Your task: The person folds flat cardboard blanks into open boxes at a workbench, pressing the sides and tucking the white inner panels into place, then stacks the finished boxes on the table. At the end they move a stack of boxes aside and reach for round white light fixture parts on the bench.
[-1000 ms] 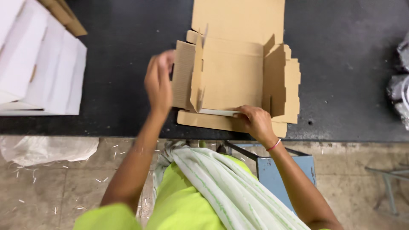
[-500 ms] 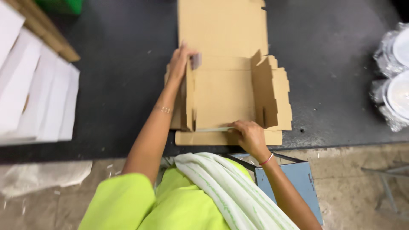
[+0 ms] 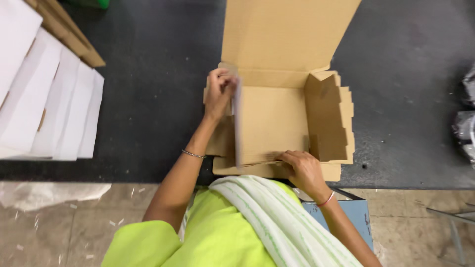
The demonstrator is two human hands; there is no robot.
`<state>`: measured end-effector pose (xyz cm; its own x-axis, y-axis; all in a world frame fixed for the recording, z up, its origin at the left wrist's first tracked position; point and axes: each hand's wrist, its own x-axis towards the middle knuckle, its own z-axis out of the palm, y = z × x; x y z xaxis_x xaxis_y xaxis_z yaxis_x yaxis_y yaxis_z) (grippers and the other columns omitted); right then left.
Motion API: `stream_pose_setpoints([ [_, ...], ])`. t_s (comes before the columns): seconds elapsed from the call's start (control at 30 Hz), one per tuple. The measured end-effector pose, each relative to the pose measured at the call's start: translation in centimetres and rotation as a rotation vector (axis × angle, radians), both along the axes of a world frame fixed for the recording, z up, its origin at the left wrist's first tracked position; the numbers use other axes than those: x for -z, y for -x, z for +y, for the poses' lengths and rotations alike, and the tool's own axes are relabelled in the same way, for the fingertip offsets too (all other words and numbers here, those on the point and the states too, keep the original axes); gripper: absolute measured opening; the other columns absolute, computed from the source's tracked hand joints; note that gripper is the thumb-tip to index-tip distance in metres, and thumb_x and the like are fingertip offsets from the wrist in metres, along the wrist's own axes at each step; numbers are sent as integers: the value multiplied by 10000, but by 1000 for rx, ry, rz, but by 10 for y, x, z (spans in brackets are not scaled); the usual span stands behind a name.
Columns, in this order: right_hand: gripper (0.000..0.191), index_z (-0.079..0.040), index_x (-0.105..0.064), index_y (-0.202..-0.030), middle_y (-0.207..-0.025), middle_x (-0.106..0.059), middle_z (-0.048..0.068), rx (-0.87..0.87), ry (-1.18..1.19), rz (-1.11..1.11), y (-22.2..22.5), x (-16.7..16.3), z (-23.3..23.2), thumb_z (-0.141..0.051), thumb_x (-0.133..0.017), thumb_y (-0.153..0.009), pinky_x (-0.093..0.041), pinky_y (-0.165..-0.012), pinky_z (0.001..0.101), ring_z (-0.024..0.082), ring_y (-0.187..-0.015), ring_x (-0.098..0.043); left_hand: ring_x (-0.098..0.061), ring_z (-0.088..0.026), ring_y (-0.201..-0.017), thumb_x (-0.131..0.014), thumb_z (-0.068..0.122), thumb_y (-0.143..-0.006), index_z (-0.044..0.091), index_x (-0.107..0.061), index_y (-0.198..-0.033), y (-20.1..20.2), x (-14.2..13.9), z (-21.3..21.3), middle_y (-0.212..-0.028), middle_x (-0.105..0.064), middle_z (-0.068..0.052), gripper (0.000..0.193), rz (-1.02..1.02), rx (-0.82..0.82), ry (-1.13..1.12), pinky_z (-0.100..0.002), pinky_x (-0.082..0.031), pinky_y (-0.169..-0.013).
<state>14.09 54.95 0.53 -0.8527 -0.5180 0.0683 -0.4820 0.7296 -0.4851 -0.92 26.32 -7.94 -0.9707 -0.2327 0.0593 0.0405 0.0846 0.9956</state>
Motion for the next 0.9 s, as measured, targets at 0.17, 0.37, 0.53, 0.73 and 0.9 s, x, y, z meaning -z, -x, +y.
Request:
stream_pose_setpoints([
  [0.17,245,-133,-744,-1009,-929,-745,22,-30,-36,-23,8,3,3,-27,-678,-798,-538,-793,408,274,-878,-692,-549,-208,-1359,-564,657,-1018,-17,-468,-1529,-17,-5,2,-1479,-580,-147,852,133,258,-183,-356,-415,-1165],
  [0.37,243,-123,-740,-1001,-962,-750,31,-87,-26,-15,14,7,5,-38,-685,-779,-533,-785,417,280,-896,-693,-506,-274,-1409,-422,742,-977,-20,-406,-1539,25,-15,-13,-1551,-497,-202,947,-232,248,-676,-403,-395,-1171],
  [0.53,242,-127,-753,-986,-941,-752,31,-42,-41,-34,16,5,3,-33,-685,-773,-543,-774,412,283,-876,-692,-534,-248,-1311,-501,689,-938,1,-473,-1493,34,-25,-4,-1440,-576,-155,884,-214,292,-535,-400,-426,-1095],
  [0.73,202,-119,-758,-975,-932,-755,37,-66,-17,-51,19,6,6,-69,-716,-785,-551,-762,411,284,-879,-701,-513,-261,-1415,-352,685,-1046,-53,-573,-1381,16,-40,-19,-1430,-612,-153,840,94,457,-422,-417,-336,-1245],
  [0.9,184,-90,-743,-982,-997,-759,77,-71,-11,-8,19,11,9,-125,-752,-802,-549,-781,422,313,-891,-692,-394,-257,-1488,-386,747,-975,-42,-494,-1487,-14,-42,-53,-1535,-514,-147,946,20,604,-192,-412,-255,-1252],
])
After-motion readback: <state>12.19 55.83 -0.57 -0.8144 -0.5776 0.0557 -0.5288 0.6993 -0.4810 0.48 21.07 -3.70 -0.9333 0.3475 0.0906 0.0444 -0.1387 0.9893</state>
